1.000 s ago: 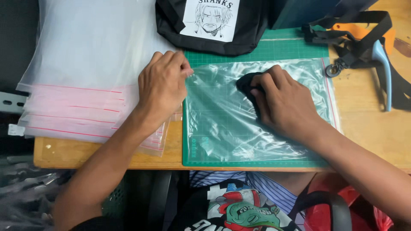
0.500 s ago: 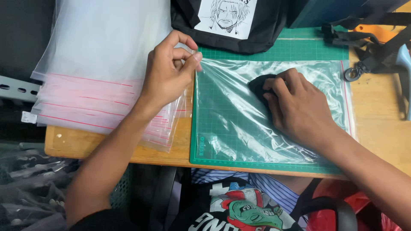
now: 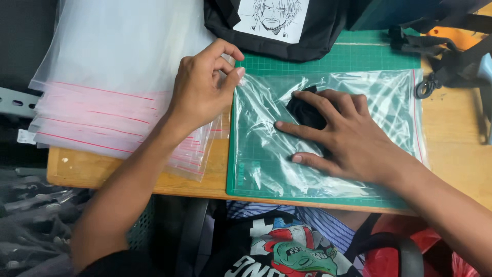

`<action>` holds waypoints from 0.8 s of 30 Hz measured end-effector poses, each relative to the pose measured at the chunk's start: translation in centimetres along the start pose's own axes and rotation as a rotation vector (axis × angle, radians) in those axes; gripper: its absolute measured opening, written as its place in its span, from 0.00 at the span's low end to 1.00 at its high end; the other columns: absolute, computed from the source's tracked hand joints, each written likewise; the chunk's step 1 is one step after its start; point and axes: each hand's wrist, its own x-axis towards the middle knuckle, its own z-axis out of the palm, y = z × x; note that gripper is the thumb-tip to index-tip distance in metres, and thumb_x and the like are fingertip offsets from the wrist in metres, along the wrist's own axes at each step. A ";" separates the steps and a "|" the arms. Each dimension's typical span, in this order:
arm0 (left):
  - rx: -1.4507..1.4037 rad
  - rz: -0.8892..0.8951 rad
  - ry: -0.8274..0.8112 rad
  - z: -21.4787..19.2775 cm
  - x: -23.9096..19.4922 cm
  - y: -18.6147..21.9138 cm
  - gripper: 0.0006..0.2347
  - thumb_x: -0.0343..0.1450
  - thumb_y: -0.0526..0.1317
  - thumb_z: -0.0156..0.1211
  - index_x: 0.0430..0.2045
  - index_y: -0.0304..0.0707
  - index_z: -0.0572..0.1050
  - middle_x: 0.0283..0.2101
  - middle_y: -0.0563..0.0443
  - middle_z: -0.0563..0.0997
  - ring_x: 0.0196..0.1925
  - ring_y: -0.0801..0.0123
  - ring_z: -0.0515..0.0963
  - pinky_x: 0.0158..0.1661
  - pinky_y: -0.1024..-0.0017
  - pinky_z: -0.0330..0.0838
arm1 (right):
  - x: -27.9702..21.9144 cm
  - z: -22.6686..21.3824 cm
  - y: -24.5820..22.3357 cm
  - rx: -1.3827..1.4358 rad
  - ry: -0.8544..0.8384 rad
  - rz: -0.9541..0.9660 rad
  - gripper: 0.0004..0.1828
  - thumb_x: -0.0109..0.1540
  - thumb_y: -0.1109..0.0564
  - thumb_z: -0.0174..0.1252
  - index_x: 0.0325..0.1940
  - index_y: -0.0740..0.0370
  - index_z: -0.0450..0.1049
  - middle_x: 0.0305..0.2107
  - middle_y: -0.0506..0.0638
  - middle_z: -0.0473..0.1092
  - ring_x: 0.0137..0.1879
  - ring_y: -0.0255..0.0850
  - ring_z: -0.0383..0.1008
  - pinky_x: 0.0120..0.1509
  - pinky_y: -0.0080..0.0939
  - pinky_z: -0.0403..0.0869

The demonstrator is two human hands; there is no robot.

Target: The person cleans a black shoulder bag using an orange plastic scraper and a blue brush, then wipes a clear plastic bag with a black cloth. They place the bag inside the plastic bag and attach a decorative tag to the zipper.

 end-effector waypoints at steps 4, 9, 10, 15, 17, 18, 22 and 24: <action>0.199 0.016 0.002 0.3 -0.4 0.0 0.08 0.72 0.37 0.61 0.42 0.44 0.71 0.30 0.65 0.83 0.39 0.59 0.81 0.37 0.56 0.71 | -0.1 0.1 0.2 0.039 0.015 0.045 0.32 0.68 0.30 0.34 0.72 0.35 0.67 0.69 0.57 0.59 0.66 0.59 0.60 0.57 0.60 0.62; 0.362 0.547 -0.030 2.0 -1.6 2.8 0.21 0.78 0.48 0.57 0.60 0.30 0.70 0.66 0.35 0.70 0.71 0.40 0.68 0.64 0.46 0.72 | -0.7 -0.2 0.8 0.130 0.340 0.032 0.15 0.71 0.61 0.53 0.62 0.70 0.70 0.49 0.66 0.70 0.47 0.60 0.71 0.52 0.56 0.72; 0.341 0.580 -0.042 2.7 -1.8 3.2 0.21 0.78 0.48 0.57 0.60 0.30 0.70 0.66 0.35 0.70 0.71 0.40 0.68 0.64 0.46 0.72 | -0.9 -0.1 0.9 0.110 0.345 0.067 0.15 0.71 0.61 0.53 0.62 0.70 0.70 0.49 0.66 0.70 0.47 0.60 0.71 0.52 0.56 0.72; 0.469 0.514 -0.539 3.9 -2.4 3.4 0.34 0.77 0.63 0.36 0.75 0.42 0.47 0.79 0.45 0.45 0.80 0.48 0.39 0.74 0.52 0.33 | -2.1 0.1 1.4 0.043 0.326 0.162 0.12 0.69 0.64 0.58 0.55 0.71 0.77 0.43 0.60 0.73 0.45 0.54 0.71 0.45 0.49 0.74; 0.478 0.528 -0.533 4.1 -2.5 3.2 0.35 0.77 0.63 0.37 0.75 0.40 0.47 0.79 0.44 0.46 0.80 0.47 0.40 0.74 0.51 0.34 | -3.5 -0.2 2.8 0.001 0.314 0.267 0.11 0.68 0.63 0.61 0.53 0.71 0.78 0.40 0.59 0.74 0.42 0.52 0.71 0.42 0.49 0.73; 0.497 0.526 -0.520 4.2 -2.6 3.0 0.36 0.76 0.64 0.38 0.75 0.37 0.48 0.79 0.43 0.46 0.80 0.47 0.40 0.74 0.51 0.35 | -4.1 -0.4 3.5 -0.034 0.304 0.355 0.10 0.67 0.62 0.64 0.51 0.70 0.80 0.36 0.57 0.74 0.40 0.50 0.71 0.38 0.48 0.73; 0.490 0.519 -0.517 4.1 -2.6 3.2 0.36 0.76 0.64 0.37 0.75 0.40 0.48 0.79 0.44 0.46 0.80 0.47 0.40 0.75 0.51 0.35 | -7.4 0.1 6.2 -0.134 0.384 0.448 0.08 0.70 0.67 0.61 0.53 0.69 0.82 0.34 0.58 0.70 0.39 0.54 0.68 0.42 0.51 0.71; 0.486 0.524 -0.524 4.1 -2.5 3.2 0.40 0.74 0.68 0.40 0.75 0.40 0.47 0.79 0.43 0.46 0.80 0.48 0.41 0.75 0.51 0.34 | -8.3 0.3 6.7 -0.340 0.357 0.542 0.07 0.71 0.63 0.64 0.53 0.64 0.82 0.35 0.56 0.68 0.41 0.55 0.69 0.43 0.54 0.70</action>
